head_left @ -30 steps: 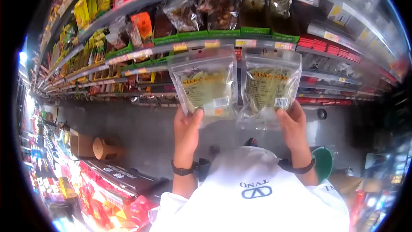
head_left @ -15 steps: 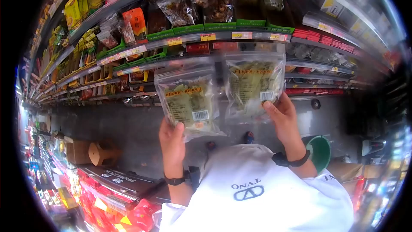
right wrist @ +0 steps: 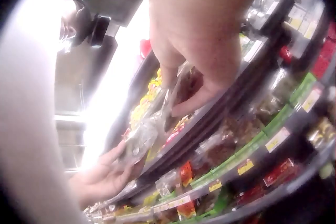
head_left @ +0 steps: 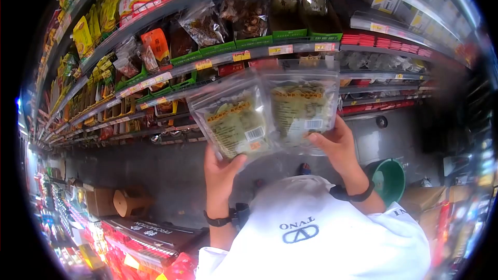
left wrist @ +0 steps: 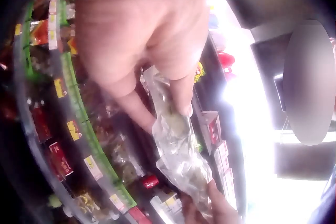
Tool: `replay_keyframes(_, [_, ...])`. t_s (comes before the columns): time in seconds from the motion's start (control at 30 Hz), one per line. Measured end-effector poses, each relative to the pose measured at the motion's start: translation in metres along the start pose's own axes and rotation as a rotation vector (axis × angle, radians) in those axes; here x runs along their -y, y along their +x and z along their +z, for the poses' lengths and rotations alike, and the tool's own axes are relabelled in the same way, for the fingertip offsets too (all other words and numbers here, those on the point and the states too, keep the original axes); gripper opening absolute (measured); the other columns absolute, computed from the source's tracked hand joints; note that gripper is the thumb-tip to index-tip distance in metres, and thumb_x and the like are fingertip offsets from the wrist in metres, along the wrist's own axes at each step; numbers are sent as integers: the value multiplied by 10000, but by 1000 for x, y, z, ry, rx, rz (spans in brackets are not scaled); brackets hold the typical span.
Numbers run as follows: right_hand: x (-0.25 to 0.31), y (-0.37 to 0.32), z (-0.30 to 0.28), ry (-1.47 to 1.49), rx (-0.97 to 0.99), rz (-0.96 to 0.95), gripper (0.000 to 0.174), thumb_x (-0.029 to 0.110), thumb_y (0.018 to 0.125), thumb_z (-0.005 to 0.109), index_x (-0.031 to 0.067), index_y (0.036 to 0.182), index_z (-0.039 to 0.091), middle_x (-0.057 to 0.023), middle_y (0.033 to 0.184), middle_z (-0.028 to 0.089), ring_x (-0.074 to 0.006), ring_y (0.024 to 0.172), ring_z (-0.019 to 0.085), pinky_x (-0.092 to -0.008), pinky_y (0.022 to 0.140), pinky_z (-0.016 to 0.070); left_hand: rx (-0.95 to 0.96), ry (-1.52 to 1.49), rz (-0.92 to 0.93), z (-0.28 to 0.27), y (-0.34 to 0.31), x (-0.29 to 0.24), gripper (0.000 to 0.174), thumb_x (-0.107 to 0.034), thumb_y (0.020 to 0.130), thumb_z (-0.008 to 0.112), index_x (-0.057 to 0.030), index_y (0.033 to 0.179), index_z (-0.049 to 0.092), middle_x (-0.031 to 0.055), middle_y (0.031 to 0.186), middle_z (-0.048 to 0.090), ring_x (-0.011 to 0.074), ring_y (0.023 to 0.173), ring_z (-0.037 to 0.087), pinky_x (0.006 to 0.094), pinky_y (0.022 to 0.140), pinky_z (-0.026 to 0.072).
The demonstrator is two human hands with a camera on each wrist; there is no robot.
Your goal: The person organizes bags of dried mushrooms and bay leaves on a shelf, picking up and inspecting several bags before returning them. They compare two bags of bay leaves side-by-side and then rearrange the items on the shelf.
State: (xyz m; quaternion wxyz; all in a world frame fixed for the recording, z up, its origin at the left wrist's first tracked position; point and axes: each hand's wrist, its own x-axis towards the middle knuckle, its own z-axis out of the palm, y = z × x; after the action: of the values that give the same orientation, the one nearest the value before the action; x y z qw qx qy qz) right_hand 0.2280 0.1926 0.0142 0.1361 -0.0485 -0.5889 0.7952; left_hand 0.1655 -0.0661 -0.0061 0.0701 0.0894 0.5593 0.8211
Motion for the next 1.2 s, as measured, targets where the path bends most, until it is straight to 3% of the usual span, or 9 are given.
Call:
replay_keyframes(0.37, [-1,-2,-4,-133,-113,-114,444,32,863,727,-35,1244,508,-112,1108,651,-146,986,633,-279,840,516,-37,142,73,7,5,-3,605,55,817,727,13,1347,438,66,1232,558,147,1104,557,292,935,477])
replay_keyframes(0.47, [-6,-1,-16,-522,-173,-254,415,36,849,737,-22,1201,524,-134,1042,668,-147,929,647,-279,792,523,-48,127,59,9,7,-3,615,35,825,728,9,1362,431,68,1246,554,150,1111,554,295,945,471])
replay_keyframes(0.73, [-8,6,-28,-748,-247,-379,392,36,837,742,-12,1172,545,-138,978,678,-160,862,656,-284,757,526,-65,145,61,6,13,7,631,-13,848,720,-2,1397,410,95,1274,554,185,1123,567,329,951,482])
replay_keyframes(0.83, [-8,7,-29,-657,-282,-354,380,33,842,738,-11,1169,551,-125,982,685,-148,866,652,-275,765,520,63,-369,-55,0,15,8,688,-14,863,685,-43,1464,353,98,1305,521,214,1158,548,356,1004,450])
replay_keyframes(0.97, [-10,12,-33,-563,-268,-350,375,26,854,728,-12,1182,551,-109,991,690,-129,867,645,-264,767,514,656,-1400,-337,-14,23,18,681,-293,982,540,-185,1554,185,129,1153,551,216,1048,600,373,806,515])
replay_keyframes(1.0, [-10,12,-34,-558,-257,-338,367,15,864,716,-10,1191,552,-98,1004,691,-119,877,640,-255,776,505,676,-1462,-324,-10,23,19,669,-404,1013,440,-244,1568,103,118,1013,566,195,880,642,341,680,514])
replay_keyframes(1.1, [-6,13,-36,-557,-222,-341,359,4,874,701,-16,1196,546,-93,1011,686,-118,893,633,-244,787,493,809,-1620,-250,4,28,27,617,-334,1035,395,-223,1571,109,141,1009,636,239,765,696,381,699,568])
replay_keyframes(1.13, [-7,13,-37,-521,-222,-342,358,4,877,698,-18,1199,543,-93,1016,683,-118,897,629,-241,791,489,733,-1637,-255,9,25,22,629,-310,1030,391,-216,1571,85,140,930,660,236,673,699,374,654,590])
replay_keyframes(1.2, [-9,14,-39,-452,-215,-346,356,5,884,692,-22,1203,536,-93,1027,678,-118,904,622,-234,798,481,832,-1689,-252,16,30,26,635,-297,1027,392,-207,1571,78,155,941,668,238,682,705,365,649,600])
